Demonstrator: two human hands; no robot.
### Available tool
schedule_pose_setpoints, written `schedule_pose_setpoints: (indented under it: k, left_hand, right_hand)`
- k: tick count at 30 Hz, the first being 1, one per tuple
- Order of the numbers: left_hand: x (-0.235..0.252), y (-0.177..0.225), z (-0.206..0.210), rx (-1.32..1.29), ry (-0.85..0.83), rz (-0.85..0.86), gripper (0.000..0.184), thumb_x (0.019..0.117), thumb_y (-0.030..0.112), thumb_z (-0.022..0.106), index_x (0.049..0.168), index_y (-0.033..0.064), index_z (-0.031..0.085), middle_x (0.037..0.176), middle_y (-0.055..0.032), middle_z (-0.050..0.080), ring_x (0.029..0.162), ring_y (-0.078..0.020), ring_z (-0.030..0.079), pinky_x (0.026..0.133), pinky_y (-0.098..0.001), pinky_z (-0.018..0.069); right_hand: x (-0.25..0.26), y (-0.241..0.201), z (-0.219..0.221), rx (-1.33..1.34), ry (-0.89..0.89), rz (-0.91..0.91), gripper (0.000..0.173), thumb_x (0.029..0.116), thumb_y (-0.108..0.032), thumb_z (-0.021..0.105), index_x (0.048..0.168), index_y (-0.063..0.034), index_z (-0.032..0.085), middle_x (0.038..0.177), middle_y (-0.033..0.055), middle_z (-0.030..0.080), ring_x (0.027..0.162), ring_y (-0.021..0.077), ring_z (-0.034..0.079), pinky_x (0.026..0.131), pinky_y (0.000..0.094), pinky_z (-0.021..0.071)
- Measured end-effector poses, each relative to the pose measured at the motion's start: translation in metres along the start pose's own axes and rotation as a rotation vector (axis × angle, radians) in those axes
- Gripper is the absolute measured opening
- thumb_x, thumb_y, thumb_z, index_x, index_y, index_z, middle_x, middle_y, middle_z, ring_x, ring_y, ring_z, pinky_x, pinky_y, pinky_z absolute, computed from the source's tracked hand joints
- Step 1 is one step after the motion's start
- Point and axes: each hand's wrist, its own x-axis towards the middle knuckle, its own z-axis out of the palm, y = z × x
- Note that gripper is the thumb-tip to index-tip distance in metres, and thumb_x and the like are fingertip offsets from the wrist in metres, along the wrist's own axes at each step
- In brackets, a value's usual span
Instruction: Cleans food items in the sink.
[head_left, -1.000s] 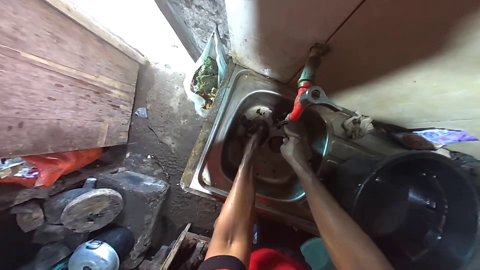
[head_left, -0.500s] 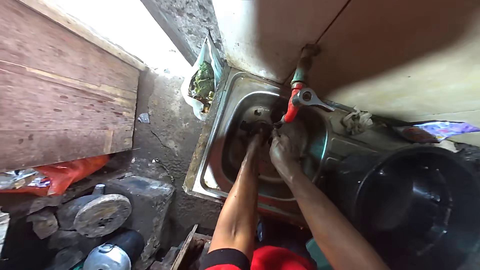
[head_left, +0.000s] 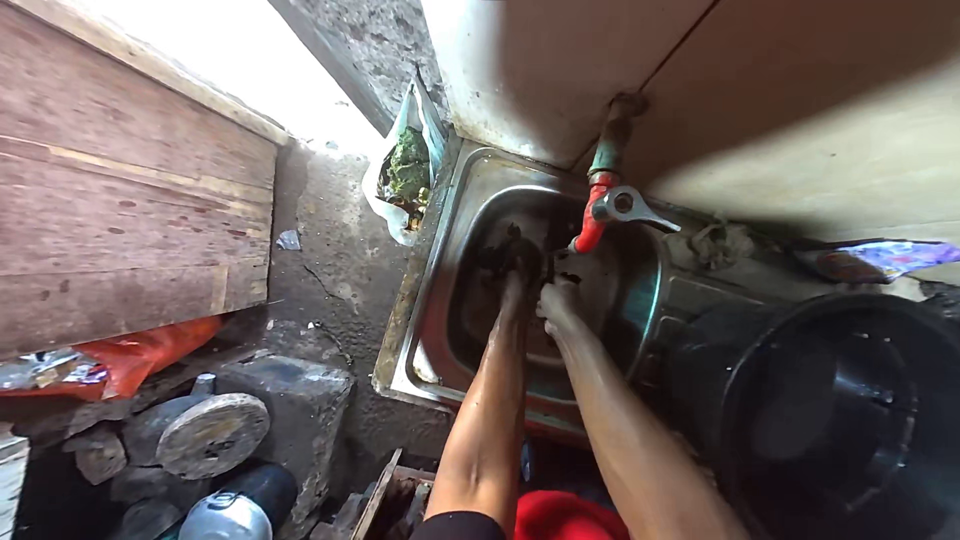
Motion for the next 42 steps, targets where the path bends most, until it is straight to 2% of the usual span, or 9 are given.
schedule_pose_setpoints:
  k: [5, 10, 18, 21, 29, 31, 34, 38, 42]
  left_hand:
    - [0.006, 0.005, -0.012, -0.086, -0.079, -0.128, 0.026, 0.1039, 0.033, 0.057, 0.098, 0.0079, 0.062, 0.075, -0.0008, 0.054, 0.062, -0.0119, 0.052, 0.061, -0.0309, 0.0504]
    - [-0.034, 0.033, -0.015, 0.087, -0.036, -0.122, 0.054, 0.0943, 0.047, 0.069, 0.13, 0.0075, 0.064, 0.119, -0.0133, 0.068, 0.104, -0.0232, 0.066, 0.09, -0.0428, 0.0562]
    - [-0.035, 0.022, -0.025, 0.038, -0.08, 0.18, 0.079, 0.0807, 0.003, 0.081, 0.149, 0.0144, 0.044, 0.128, -0.0135, 0.063, 0.105, -0.025, 0.067, 0.084, -0.0437, 0.0603]
    - [-0.037, 0.013, -0.033, -0.06, -0.133, 0.232, 0.064, 0.0819, 0.001, 0.079, 0.139, 0.0092, 0.052, 0.119, -0.0129, 0.067, 0.103, -0.0246, 0.068, 0.086, -0.0449, 0.0599]
    - [-0.057, 0.028, -0.049, -0.518, -0.265, 0.207, 0.067, 0.0837, -0.004, 0.07, 0.144, 0.012, 0.044, 0.123, -0.0134, 0.064, 0.106, -0.0248, 0.066, 0.092, -0.0468, 0.0568]
    - [-0.06, 0.032, -0.053, -0.699, -0.328, 0.144, 0.062, 0.0834, -0.004, 0.068, 0.14, 0.0106, 0.047, 0.123, -0.017, 0.064, 0.108, -0.0303, 0.066, 0.097, -0.0527, 0.0544]
    - [-0.057, 0.027, -0.061, -0.779, -0.428, 0.079, 0.05, 0.0752, 0.009, 0.08, 0.121, 0.0045, 0.061, 0.107, -0.0177, 0.07, 0.097, -0.0292, 0.07, 0.091, -0.0484, 0.0578]
    - [-0.066, 0.022, -0.066, -0.782, -0.508, 0.02, 0.054, 0.0728, 0.009, 0.08, 0.122, 0.0055, 0.058, 0.107, -0.0168, 0.069, 0.099, -0.0287, 0.07, 0.092, -0.0482, 0.057]
    - [-0.066, 0.03, -0.07, -0.53, -0.538, 0.052, 0.069, 0.084, 0.017, 0.075, 0.145, 0.0152, 0.043, 0.12, -0.0155, 0.066, 0.107, -0.0269, 0.066, 0.096, -0.0475, 0.0548]
  right_hand:
    - [-0.014, 0.007, -0.023, -0.146, 0.096, -0.285, 0.047, 0.1042, -0.008, 0.052, 0.152, -0.0101, 0.052, 0.145, 0.0151, 0.06, 0.13, 0.0306, 0.06, 0.111, 0.0495, 0.047]
    - [-0.031, 0.004, -0.052, -0.605, 0.157, -0.499, 0.051, 0.1006, -0.011, 0.056, 0.15, -0.0255, 0.056, 0.13, 0.0122, 0.07, 0.118, 0.0338, 0.067, 0.099, 0.0565, 0.0523]
    - [-0.049, 0.033, -0.053, -0.693, 0.267, -0.671, 0.053, 0.0976, -0.01, 0.057, 0.147, -0.0308, 0.06, 0.114, 0.0145, 0.073, 0.088, 0.0314, 0.074, 0.076, 0.05, 0.0603]
    - [-0.05, 0.04, -0.04, -0.627, 0.368, -0.745, 0.053, 0.0945, -0.006, 0.059, 0.143, -0.026, 0.064, 0.102, 0.0146, 0.073, 0.078, 0.0289, 0.073, 0.07, 0.0448, 0.061]
    - [-0.039, 0.012, -0.051, -0.338, 0.125, -0.437, 0.05, 0.1039, -0.013, 0.051, 0.154, -0.0153, 0.05, 0.136, 0.0155, 0.066, 0.122, 0.0343, 0.066, 0.105, 0.0553, 0.0499]
    - [-0.038, 0.014, -0.049, -0.091, 0.058, -0.399, 0.045, 0.1077, -0.023, 0.051, 0.151, -0.0135, 0.053, 0.128, 0.0133, 0.07, 0.106, 0.0255, 0.07, 0.094, 0.0462, 0.0564]
    - [-0.033, 0.005, -0.037, 0.427, -0.139, -0.247, 0.042, 0.1028, -0.041, 0.063, 0.13, -0.0107, 0.065, 0.081, 0.0065, 0.061, 0.053, 0.0114, 0.049, 0.048, 0.027, 0.0447]
    - [-0.02, 0.002, -0.04, 0.524, -0.306, -0.218, 0.048, 0.0915, -0.034, 0.079, 0.131, -0.0127, 0.063, 0.084, 0.0045, 0.062, 0.052, 0.0067, 0.043, 0.045, 0.022, 0.0373]
    - [-0.012, 0.0, -0.052, 0.557, -0.411, -0.266, 0.038, 0.0971, -0.014, 0.071, 0.133, -0.0089, 0.061, 0.082, 0.0044, 0.062, 0.047, 0.0047, 0.038, 0.041, 0.0197, 0.033]
